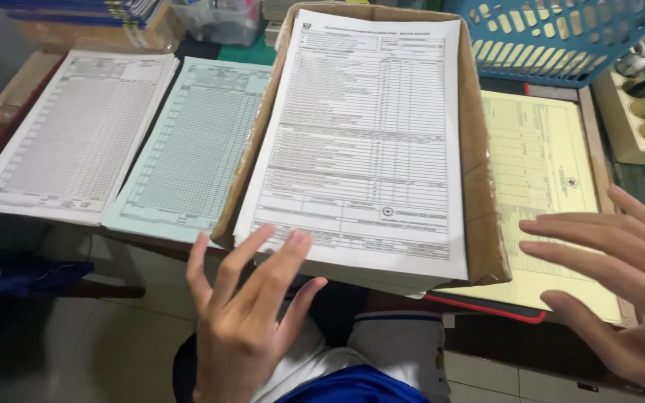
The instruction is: Sorting and organizing various printed forms and documents on a desk
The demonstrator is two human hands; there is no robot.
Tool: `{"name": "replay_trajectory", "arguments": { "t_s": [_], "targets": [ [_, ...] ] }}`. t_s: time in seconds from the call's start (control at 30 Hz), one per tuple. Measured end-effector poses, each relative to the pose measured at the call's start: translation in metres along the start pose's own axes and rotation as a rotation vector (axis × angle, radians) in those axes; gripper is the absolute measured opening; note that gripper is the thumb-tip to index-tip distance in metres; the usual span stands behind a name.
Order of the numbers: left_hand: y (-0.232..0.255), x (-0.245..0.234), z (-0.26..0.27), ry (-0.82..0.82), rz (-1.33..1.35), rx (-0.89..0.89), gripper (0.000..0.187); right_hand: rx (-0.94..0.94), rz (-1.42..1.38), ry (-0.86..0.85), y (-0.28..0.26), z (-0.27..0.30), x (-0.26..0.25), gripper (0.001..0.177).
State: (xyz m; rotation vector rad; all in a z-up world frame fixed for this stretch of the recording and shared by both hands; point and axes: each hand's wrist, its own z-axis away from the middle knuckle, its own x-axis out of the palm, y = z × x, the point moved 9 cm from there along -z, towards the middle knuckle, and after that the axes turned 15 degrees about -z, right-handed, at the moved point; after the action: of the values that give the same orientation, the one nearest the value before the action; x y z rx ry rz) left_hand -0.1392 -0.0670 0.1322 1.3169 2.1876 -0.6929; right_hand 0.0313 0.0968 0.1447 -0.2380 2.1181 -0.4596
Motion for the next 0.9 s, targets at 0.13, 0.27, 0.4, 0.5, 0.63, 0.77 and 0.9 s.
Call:
{"name": "replay_trajectory", "arguments": {
  "t_s": [0.13,0.27,0.4,0.5,0.63,0.77,0.9],
  "targets": [
    [-0.01,-0.031,-0.033,0.072,0.026,0.101,0.016,-0.022,0.022,-0.046,-0.035,-0.033,-0.008,0.036],
    [-0.014,-0.062,-0.055,0.232,-0.021,0.148,0.016,-0.034,0.06,-0.002,-0.059,-0.042,-0.003,0.039],
    [-0.018,-0.067,-0.06,0.218,0.03,0.164,0.017,-0.056,0.116,0.032,-0.078,-0.047,0.01,0.035],
    [-0.021,-0.066,-0.067,0.211,0.091,0.195,0.015,-0.081,0.113,0.165,-0.091,-0.049,0.017,0.019],
    [-0.036,-0.078,-0.071,0.296,0.176,0.223,0.012,-0.081,0.198,0.357,-0.105,-0.044,0.026,0.019],
    [-0.068,-0.094,-0.06,0.323,0.185,0.173,0.017,-0.021,0.209,0.374,-0.115,-0.043,0.045,0.026],
    [-0.112,-0.09,-0.028,0.381,0.2,0.057,0.02,-0.03,0.133,0.393,-0.143,-0.08,0.065,0.023]
  ]
}}
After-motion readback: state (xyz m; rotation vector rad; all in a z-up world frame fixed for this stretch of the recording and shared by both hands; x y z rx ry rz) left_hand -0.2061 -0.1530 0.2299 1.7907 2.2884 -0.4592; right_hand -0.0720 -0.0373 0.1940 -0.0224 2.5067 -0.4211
